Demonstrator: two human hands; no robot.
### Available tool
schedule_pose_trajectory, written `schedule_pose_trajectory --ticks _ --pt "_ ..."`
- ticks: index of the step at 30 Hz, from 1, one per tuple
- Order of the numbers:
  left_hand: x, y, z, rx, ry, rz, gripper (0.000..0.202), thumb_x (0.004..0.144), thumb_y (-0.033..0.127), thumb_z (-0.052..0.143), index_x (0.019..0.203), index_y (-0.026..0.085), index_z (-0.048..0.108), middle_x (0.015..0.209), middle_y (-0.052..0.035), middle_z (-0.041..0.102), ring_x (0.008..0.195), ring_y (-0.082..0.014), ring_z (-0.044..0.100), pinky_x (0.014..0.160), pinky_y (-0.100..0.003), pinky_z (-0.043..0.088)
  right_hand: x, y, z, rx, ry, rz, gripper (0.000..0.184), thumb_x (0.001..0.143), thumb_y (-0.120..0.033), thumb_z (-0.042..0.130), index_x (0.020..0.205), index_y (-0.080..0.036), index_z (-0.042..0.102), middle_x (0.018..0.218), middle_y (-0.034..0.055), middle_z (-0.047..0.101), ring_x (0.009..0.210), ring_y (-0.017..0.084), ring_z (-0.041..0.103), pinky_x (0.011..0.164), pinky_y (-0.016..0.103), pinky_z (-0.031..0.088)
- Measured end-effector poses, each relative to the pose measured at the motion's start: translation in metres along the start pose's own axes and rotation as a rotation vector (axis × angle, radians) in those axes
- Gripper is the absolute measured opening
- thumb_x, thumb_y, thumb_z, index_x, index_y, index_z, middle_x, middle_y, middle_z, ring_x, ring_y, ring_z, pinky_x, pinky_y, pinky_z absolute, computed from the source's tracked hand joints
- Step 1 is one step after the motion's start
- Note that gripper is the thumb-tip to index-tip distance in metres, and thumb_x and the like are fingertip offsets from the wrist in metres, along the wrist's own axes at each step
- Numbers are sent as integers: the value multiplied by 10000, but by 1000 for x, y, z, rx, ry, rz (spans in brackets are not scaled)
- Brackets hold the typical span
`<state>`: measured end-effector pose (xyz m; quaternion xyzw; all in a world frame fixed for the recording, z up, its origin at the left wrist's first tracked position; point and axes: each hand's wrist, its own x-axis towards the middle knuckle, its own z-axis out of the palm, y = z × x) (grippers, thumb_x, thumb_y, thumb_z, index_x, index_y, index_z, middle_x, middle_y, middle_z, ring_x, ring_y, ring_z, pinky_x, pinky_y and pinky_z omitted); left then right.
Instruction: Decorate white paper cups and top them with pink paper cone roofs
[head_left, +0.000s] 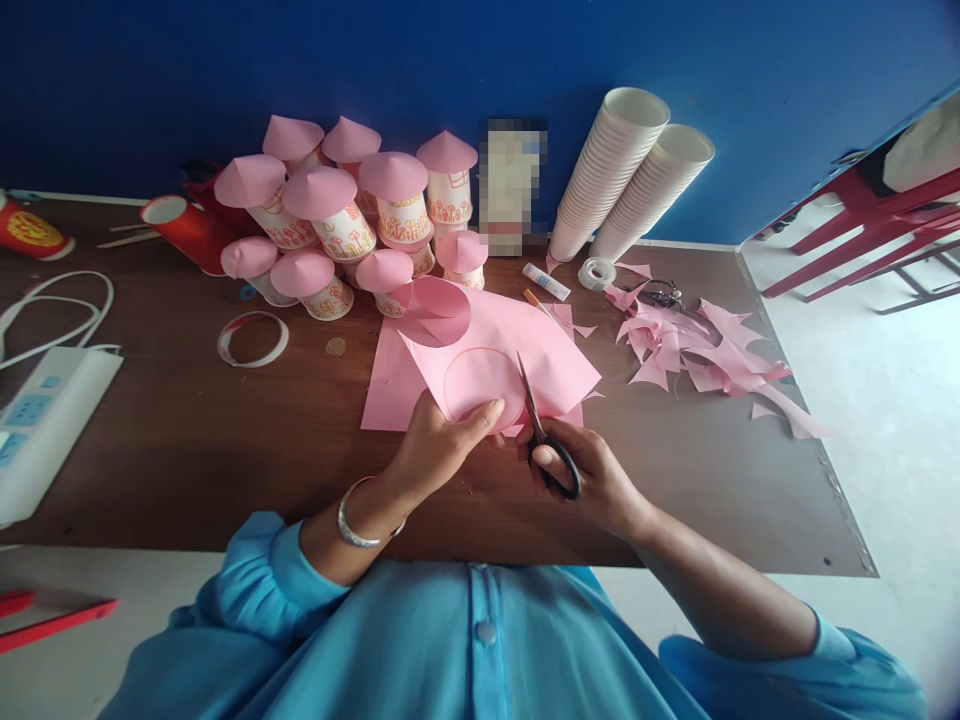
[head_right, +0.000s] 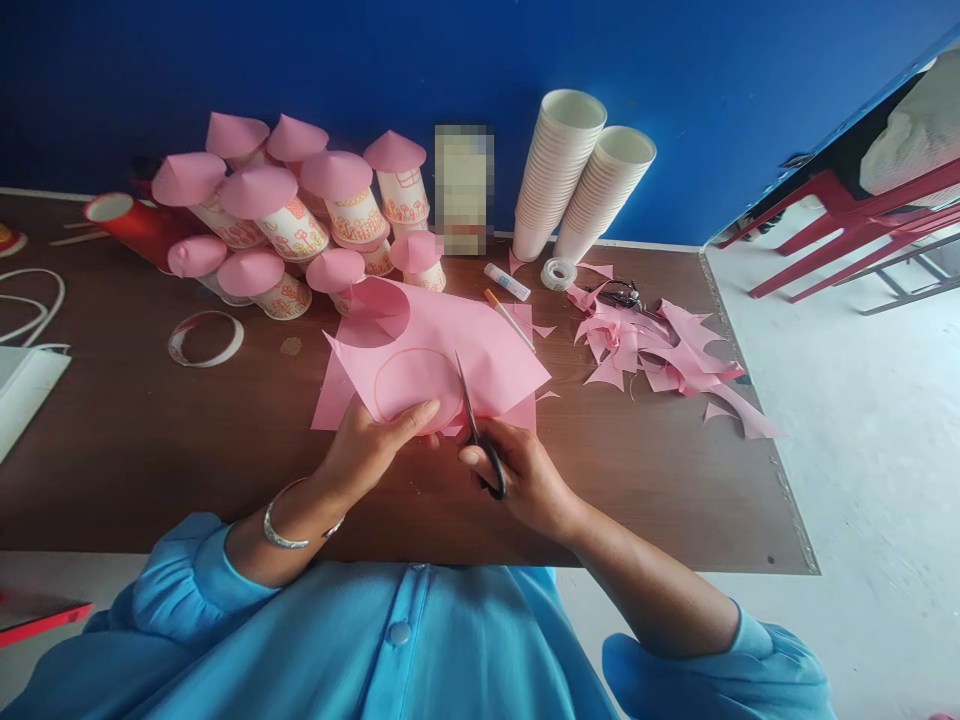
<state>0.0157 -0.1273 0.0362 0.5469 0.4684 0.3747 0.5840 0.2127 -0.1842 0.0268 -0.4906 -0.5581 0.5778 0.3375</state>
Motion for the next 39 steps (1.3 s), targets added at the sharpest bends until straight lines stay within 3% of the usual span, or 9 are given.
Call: schedule_pose_trajectory --ticks 7,15,22,30,39 --pt "0 1 1 0 1 -12 279 885 292 695 631 179 694 602 -28 730 652 -192 716 754 -303 592 0 -1 1 57 0 40 525 943 -701 602 848 -185 581 617 -35 539 514 90 460 495 231 375" --pt "4 -5 0 7 19 -55 246 865 296 686 653 170 690 594 -25 718 630 -178 686 728 -298 566 -16 -13 -11 309 -192 226 510 991 -650 548 923 -150 619 702 25 660 482 94 556 464 215 426" --pt "0 -2 2 -27 -4 -42 264 861 309 697 641 166 675 586 -28 700 624 -174 675 746 -307 568 -23 -33 -24 80 -164 298 558 919 -721 614 877 -165 598 669 4 640 489 93 540 470 223 410" --pt "-4 -1 1 -59 -13 -29 223 867 295 710 679 179 681 604 -21 711 635 -180 694 776 -313 589 -13 -41 -22 -44 -173 233 579 910 -744 609 837 -170 600 660 -3 622 501 91 537 487 231 421" --pt "-3 -7 0 -169 -9 -67 203 853 340 748 751 168 709 600 -16 709 613 -181 689 695 -303 582 -8 -32 -15 34 -204 159 576 975 -717 523 935 -151 619 724 19 652 532 102 595 500 227 489"
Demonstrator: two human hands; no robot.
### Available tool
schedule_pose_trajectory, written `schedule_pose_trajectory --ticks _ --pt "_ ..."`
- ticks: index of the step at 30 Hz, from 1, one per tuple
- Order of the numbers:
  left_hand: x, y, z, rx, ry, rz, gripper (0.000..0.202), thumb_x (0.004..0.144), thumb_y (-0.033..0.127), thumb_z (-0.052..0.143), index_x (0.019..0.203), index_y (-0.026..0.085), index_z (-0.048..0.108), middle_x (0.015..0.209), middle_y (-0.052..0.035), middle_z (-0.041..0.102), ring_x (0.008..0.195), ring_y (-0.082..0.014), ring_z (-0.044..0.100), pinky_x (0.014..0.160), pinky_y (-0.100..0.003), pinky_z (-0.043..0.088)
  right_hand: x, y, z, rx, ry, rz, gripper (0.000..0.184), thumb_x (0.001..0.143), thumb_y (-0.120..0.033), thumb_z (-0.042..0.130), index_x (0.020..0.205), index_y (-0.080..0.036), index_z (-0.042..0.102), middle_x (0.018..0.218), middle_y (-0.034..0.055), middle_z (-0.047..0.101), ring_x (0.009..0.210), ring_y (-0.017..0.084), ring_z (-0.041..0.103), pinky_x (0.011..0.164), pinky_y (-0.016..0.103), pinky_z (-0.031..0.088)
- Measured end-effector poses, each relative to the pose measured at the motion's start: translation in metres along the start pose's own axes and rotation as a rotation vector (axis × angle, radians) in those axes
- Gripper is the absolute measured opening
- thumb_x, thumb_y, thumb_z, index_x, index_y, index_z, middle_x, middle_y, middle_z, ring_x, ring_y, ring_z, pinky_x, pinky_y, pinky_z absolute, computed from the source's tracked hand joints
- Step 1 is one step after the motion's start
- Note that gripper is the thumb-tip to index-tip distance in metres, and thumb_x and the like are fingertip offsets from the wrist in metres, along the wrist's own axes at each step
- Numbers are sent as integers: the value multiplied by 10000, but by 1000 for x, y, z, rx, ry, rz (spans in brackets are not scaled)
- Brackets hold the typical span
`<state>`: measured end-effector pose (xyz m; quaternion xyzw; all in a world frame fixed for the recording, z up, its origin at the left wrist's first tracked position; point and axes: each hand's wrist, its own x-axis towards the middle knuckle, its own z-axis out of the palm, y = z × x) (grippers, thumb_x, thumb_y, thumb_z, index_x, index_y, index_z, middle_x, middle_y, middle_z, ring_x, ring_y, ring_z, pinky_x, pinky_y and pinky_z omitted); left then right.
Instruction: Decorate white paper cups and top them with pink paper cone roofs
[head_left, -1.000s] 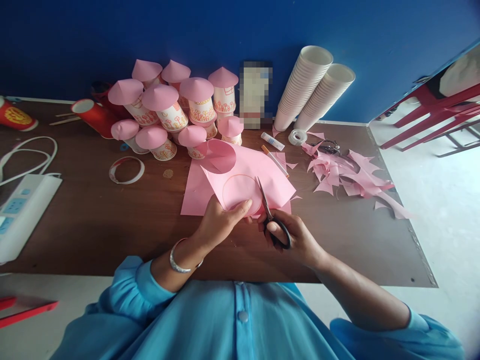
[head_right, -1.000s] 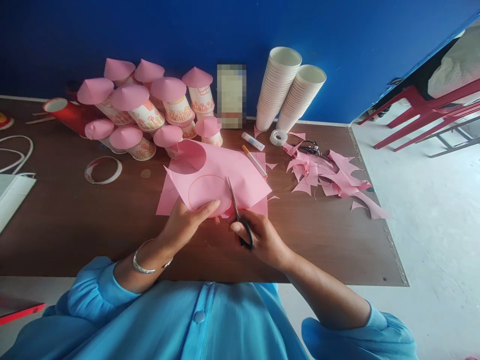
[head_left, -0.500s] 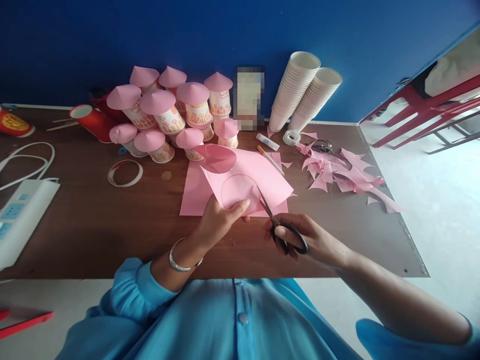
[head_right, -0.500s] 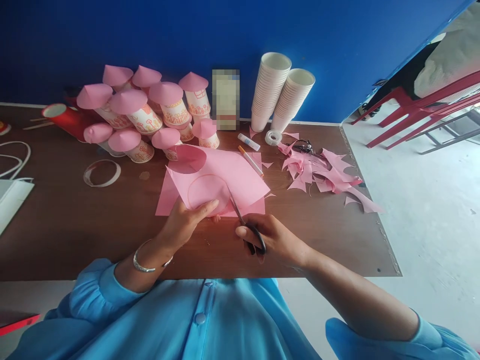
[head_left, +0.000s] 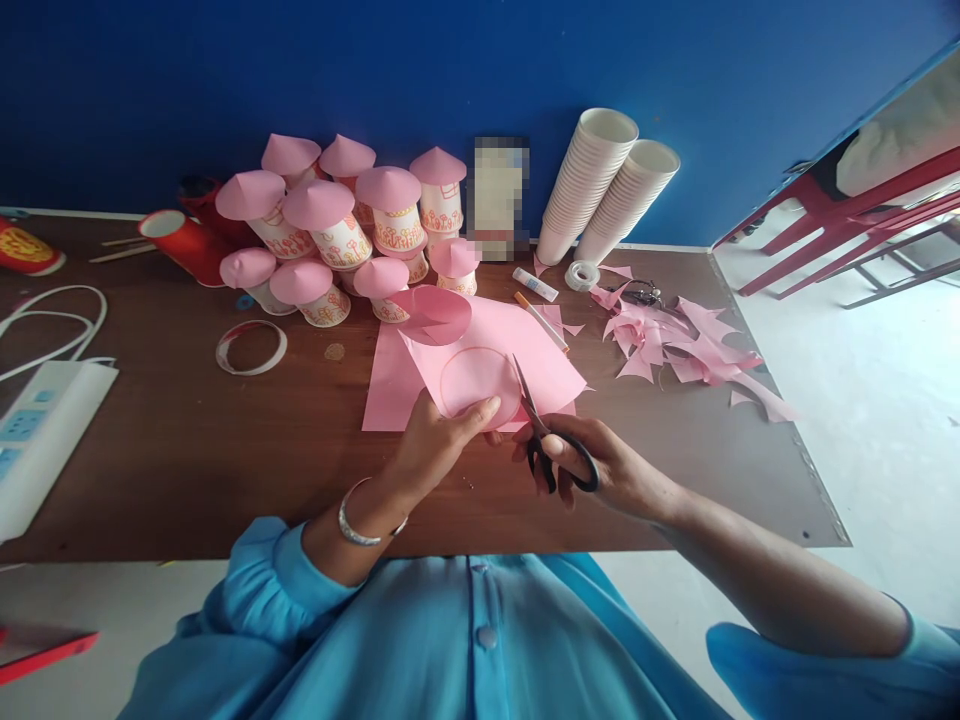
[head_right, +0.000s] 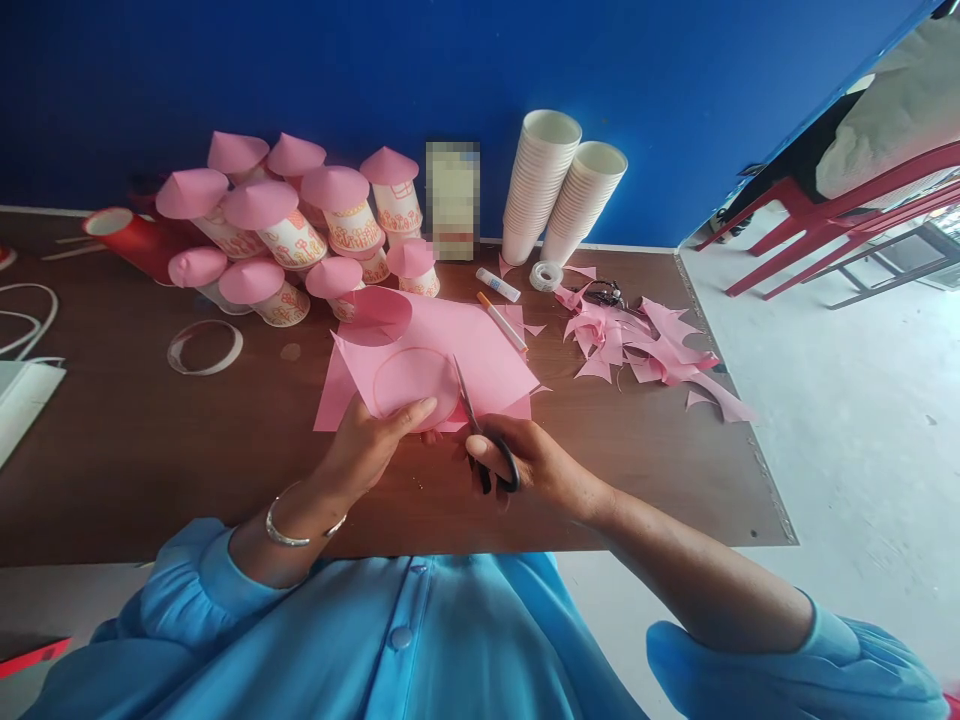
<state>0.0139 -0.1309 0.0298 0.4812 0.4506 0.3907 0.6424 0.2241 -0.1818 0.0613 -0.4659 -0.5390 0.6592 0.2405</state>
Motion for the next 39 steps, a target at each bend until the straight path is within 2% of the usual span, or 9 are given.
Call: schedule_pose_trajectory --ticks 4,10,15,18,21,23,28,39 --pt "2 4 1 98 48 8 245 858 313 696 660 169 685 572 -32 695 608 -186 678 718 -320 584 -8 -2 -2 29 11 49 546 960 -698 574 993 -156 624 726 25 674 540 115 608 490 232 501" --pt "-1 11 4 114 -14 28 198 838 317 723 703 179 684 572 -34 693 593 -195 671 676 -333 598 -14 -18 -14 -77 -21 107 578 943 -730 569 875 -158 625 675 22 670 474 104 593 458 230 483" --pt "-3 9 4 118 -39 28 216 861 311 723 696 175 693 599 -39 704 624 -192 684 707 -331 599 -3 -22 -18 -121 -27 74 632 936 -766 538 895 -146 650 642 11 646 459 102 574 444 230 460" --pt "-2 3 3 15 -42 25 173 858 333 760 818 168 728 661 -27 729 647 -186 695 700 -323 597 4 -18 -18 -142 -17 9 618 939 -758 545 901 -149 640 664 12 655 489 93 557 478 228 452" --pt "-1 -3 1 -68 -27 11 222 838 363 805 899 162 733 748 -39 764 713 -200 723 738 -331 607 11 -10 -17 -127 -11 -51 607 943 -754 545 934 -152 622 693 15 655 536 103 564 513 236 460" --pt "-2 -5 0 -86 -24 1 233 841 372 808 882 155 732 765 -48 771 723 -204 729 752 -335 610 14 -4 -15 -113 -11 -79 596 954 -746 535 938 -154 607 710 15 649 558 103 565 530 236 456" --pt "-3 -3 -2 -102 -53 3 217 866 368 784 849 161 720 735 -34 757 673 -186 703 680 -307 593 21 9 -12 -47 -29 -151 534 1008 -691 488 947 -166 567 767 16 648 591 92 552 559 226 440" --pt "-1 -6 -3 -134 -64 -10 213 875 355 787 932 158 728 820 -46 775 734 -191 718 644 -286 578 22 14 -12 -62 -18 -192 542 1007 -698 484 942 -166 566 761 14 621 595 91 527 553 224 430"
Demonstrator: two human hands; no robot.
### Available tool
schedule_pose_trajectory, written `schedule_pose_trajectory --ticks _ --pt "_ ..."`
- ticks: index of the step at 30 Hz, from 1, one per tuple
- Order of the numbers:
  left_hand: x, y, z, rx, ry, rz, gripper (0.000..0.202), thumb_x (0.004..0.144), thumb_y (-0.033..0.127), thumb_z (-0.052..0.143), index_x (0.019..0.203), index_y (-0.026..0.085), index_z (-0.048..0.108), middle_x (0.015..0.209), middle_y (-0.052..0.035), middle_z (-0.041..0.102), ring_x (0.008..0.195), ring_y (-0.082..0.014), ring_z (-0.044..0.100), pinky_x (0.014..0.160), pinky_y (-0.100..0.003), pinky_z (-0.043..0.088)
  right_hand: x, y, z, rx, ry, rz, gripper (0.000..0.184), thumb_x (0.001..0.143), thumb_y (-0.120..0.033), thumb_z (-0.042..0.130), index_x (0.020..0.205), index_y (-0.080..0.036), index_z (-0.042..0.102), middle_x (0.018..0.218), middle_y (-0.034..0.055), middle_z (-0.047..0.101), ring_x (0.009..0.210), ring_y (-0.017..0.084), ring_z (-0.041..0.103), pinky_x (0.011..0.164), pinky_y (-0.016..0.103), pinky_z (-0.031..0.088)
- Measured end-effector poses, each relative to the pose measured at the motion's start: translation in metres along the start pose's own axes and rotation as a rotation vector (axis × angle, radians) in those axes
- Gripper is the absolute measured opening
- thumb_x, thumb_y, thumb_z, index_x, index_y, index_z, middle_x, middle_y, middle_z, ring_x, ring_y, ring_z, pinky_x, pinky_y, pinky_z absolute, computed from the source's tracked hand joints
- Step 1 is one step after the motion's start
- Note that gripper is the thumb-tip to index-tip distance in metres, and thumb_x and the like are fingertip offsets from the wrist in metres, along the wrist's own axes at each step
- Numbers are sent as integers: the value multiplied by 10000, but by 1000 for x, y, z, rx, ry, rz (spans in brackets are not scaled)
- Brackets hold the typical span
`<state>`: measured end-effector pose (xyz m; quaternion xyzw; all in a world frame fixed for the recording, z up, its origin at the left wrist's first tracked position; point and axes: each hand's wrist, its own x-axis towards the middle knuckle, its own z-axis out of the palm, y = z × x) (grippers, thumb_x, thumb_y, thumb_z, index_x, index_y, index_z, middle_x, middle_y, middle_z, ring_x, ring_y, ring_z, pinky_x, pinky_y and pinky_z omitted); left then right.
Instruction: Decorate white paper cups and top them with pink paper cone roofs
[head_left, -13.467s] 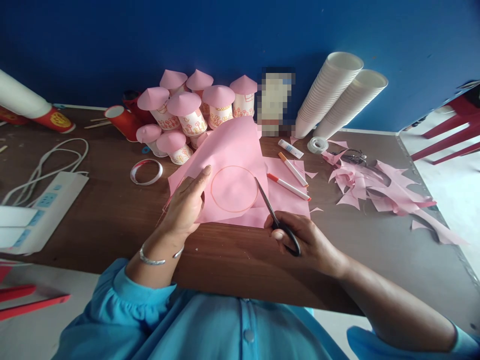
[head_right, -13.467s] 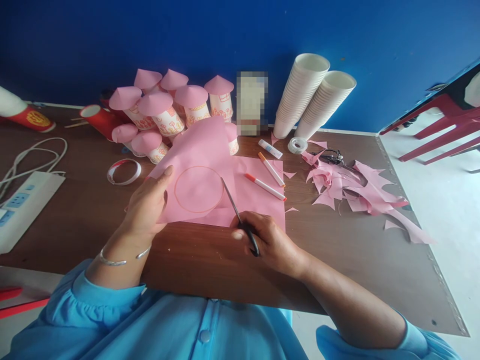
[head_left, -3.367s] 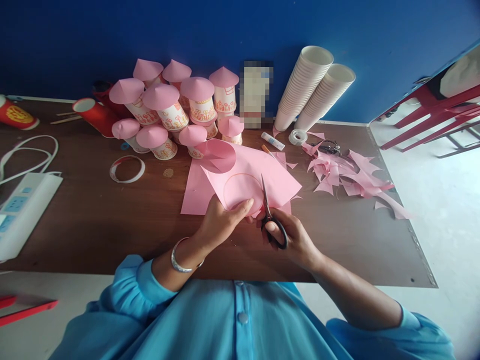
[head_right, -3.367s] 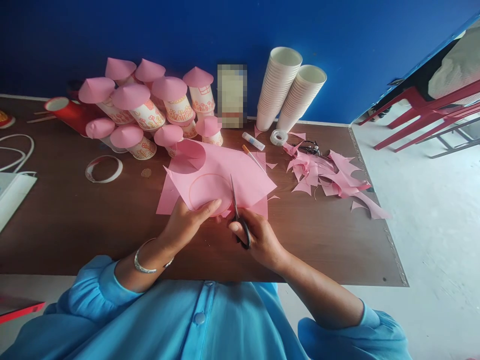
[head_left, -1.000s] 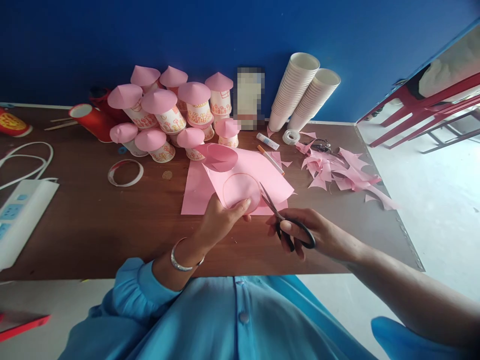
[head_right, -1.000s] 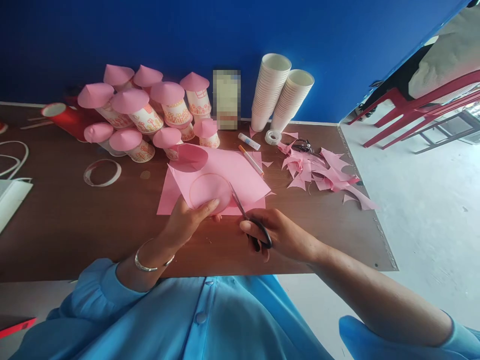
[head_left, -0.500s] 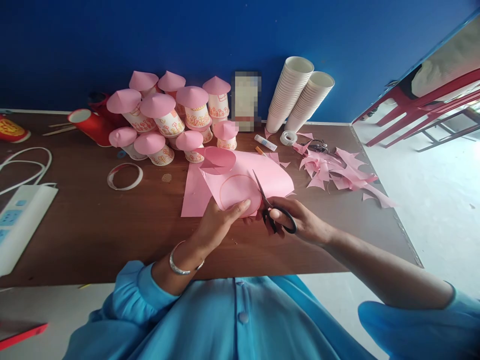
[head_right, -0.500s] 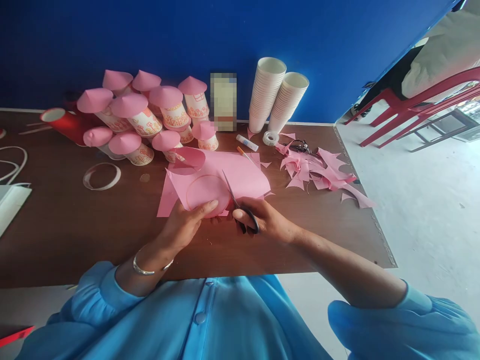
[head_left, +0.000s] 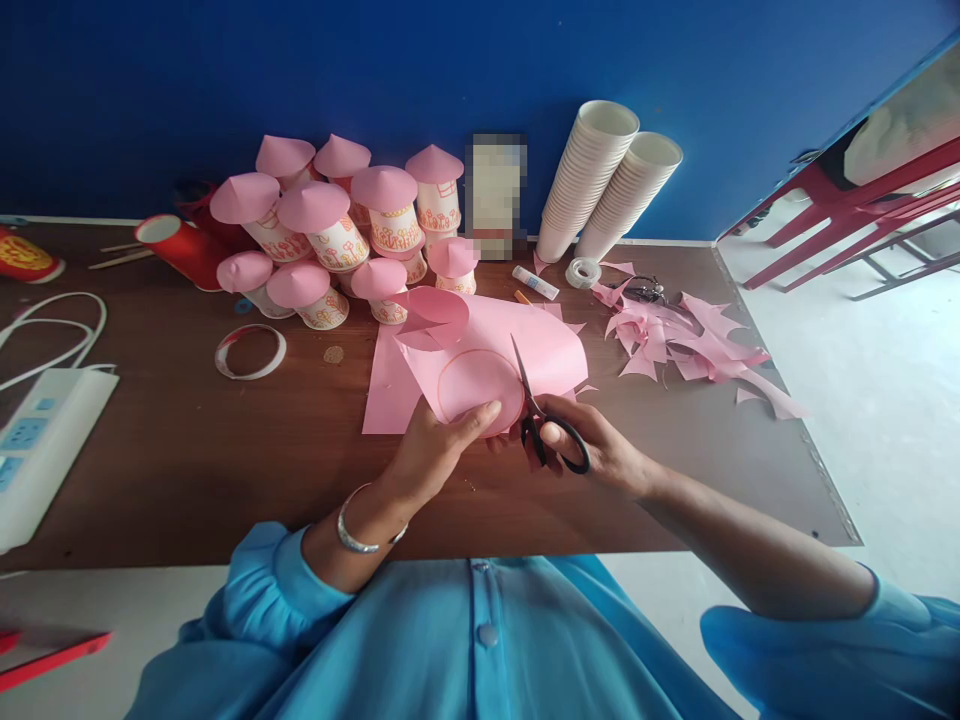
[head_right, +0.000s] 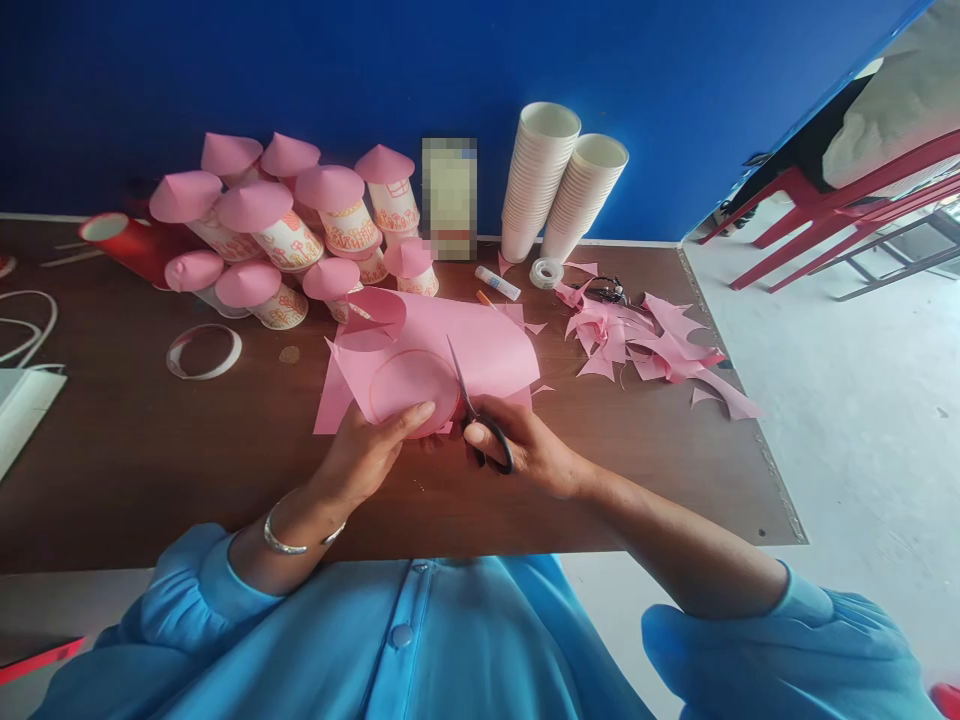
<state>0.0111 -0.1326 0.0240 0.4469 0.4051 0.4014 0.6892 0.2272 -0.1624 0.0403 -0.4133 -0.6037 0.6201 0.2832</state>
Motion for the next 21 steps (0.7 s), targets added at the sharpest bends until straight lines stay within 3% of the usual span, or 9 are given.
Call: schedule_pose_trajectory --ticks 15,21 --pt "4 3 -6 35 10 40 229 903 371 759 829 158 716 682 -13 722 627 -150 666 666 -270 566 19 2 -7 -54 -44 -58 555 981 -723 508 988 -171 569 780 10 590 629 103 495 543 227 415" --pt "5 2 -8 3 -3 12 202 901 363 760 903 162 745 793 -42 766 649 -160 677 608 -272 560 24 8 -6 -74 -26 -128 559 983 -723 504 976 -169 587 793 8 573 669 115 485 594 250 401"
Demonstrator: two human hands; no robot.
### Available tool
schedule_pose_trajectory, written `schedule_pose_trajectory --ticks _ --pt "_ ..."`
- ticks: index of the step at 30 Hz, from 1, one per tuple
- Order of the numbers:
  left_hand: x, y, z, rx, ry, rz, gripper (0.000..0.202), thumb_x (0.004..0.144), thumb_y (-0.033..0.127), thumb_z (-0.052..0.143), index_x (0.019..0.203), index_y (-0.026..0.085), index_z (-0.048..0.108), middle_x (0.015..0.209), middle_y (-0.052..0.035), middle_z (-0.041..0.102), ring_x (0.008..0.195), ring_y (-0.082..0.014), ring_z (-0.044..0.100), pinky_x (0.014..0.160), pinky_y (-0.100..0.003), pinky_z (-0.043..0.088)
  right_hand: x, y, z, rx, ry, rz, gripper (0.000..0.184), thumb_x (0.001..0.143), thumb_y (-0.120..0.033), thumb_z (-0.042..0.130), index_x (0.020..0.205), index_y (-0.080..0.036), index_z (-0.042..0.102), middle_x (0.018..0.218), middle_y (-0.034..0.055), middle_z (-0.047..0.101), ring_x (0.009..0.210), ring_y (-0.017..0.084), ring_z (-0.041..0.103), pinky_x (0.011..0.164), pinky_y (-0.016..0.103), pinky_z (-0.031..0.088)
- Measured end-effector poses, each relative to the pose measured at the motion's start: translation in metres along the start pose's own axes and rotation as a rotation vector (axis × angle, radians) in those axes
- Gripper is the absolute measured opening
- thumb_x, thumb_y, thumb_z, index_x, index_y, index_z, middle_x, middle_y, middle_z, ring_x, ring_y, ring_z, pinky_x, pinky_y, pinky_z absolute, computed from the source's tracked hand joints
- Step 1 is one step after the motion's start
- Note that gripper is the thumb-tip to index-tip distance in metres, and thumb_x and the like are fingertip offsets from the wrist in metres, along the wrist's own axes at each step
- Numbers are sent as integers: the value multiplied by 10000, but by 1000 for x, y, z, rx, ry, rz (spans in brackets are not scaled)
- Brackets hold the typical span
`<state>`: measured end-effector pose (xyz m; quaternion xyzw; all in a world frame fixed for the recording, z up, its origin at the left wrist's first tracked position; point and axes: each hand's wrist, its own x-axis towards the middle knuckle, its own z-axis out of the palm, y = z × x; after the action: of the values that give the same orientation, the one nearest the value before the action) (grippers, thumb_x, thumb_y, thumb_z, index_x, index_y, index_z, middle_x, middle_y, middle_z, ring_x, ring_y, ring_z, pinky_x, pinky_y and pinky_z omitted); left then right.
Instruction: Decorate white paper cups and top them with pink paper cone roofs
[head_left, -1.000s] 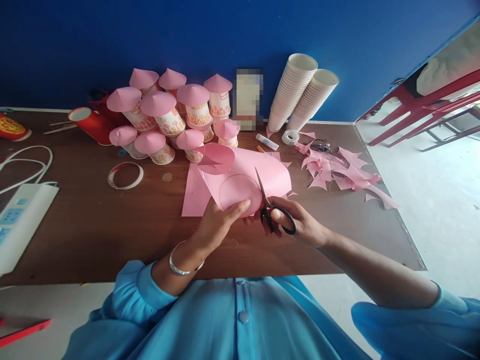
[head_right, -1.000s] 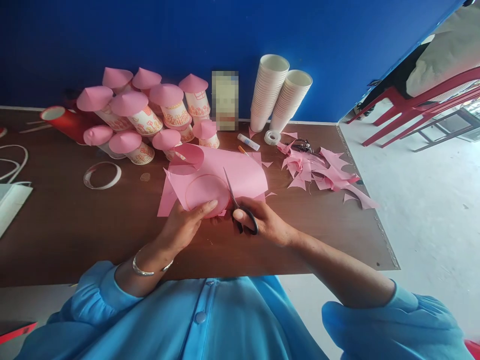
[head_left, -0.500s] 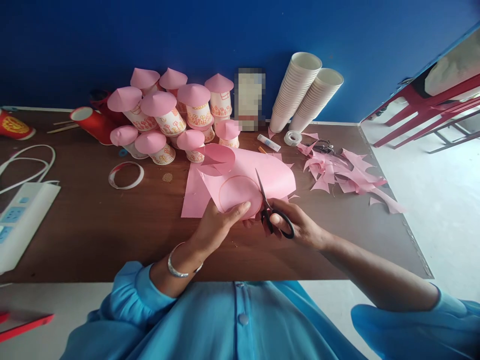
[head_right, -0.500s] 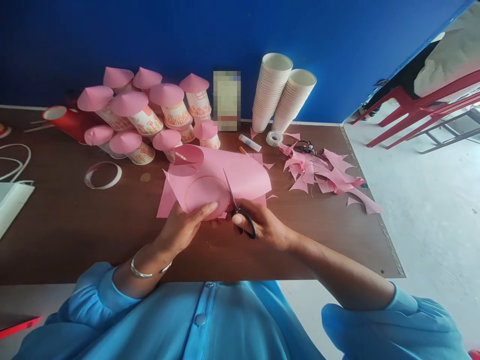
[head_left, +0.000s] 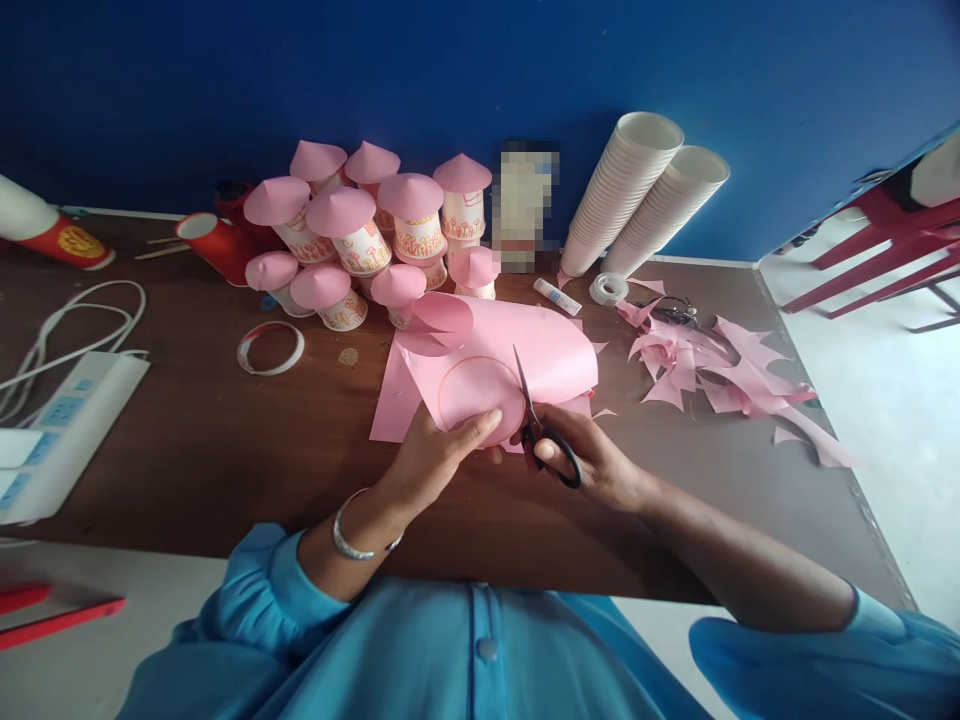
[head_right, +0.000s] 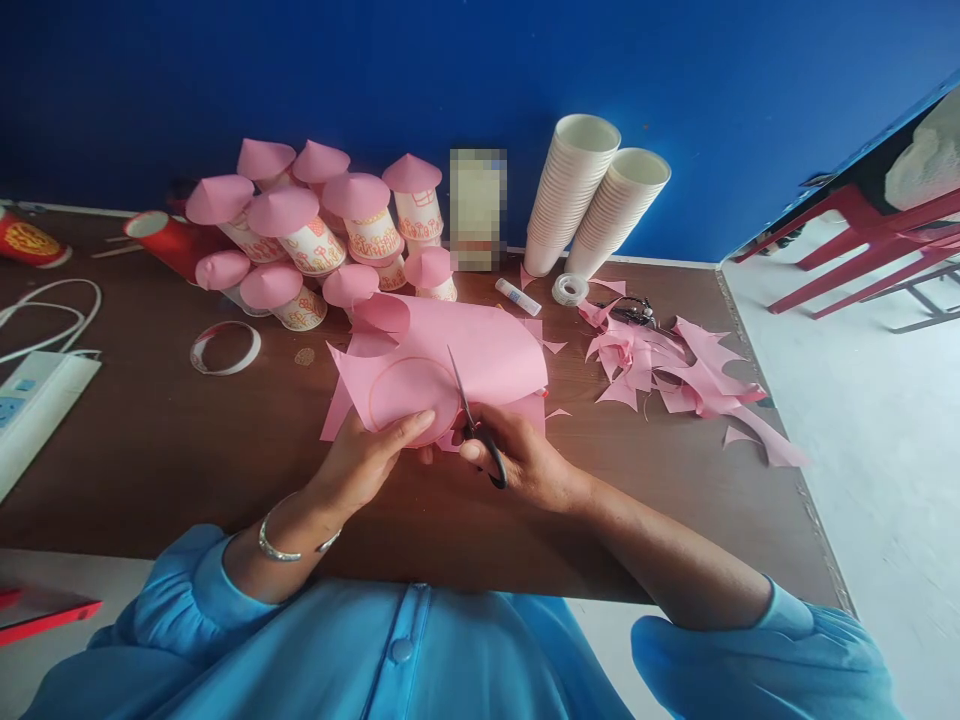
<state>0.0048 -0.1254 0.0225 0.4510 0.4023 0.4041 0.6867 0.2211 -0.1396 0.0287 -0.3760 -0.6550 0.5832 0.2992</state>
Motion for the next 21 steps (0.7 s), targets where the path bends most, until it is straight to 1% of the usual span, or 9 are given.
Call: schedule_pose_trajectory --ticks 3,6,12,17,21 --pt "0 0 0 26 5 -11 202 904 360 759 899 159 750 762 -32 754 624 -149 665 622 -270 564 0 4 0 -14 17 9 568 978 -729 507 986 -168 595 806 8 565 685 123 481 610 260 395" --pt "0 0 0 62 6 -14 219 911 363 750 852 152 749 694 -27 733 618 -152 664 657 -275 570 -2 7 -1 -19 31 14 575 966 -735 522 998 -167 603 832 12 564 716 132 490 638 266 407" --pt "0 0 2 87 5 -16 233 915 365 740 829 148 747 650 -27 723 625 -164 675 686 -286 570 -4 10 -3 -31 31 40 625 942 -769 526 1029 -156 607 860 27 577 750 148 511 667 279 420" --pt "0 3 3 92 7 -30 214 908 362 742 847 157 745 697 -26 745 634 -168 683 698 -295 572 -4 9 -2 -31 34 37 597 957 -750 520 1005 -161 604 848 24 576 738 144 504 652 272 413" --pt "0 6 4 133 12 -30 232 910 374 727 794 174 735 636 -17 721 651 -191 700 748 -323 591 -4 9 -1 -25 36 25 568 973 -726 519 993 -163 596 826 17 565 716 138 491 639 272 401"
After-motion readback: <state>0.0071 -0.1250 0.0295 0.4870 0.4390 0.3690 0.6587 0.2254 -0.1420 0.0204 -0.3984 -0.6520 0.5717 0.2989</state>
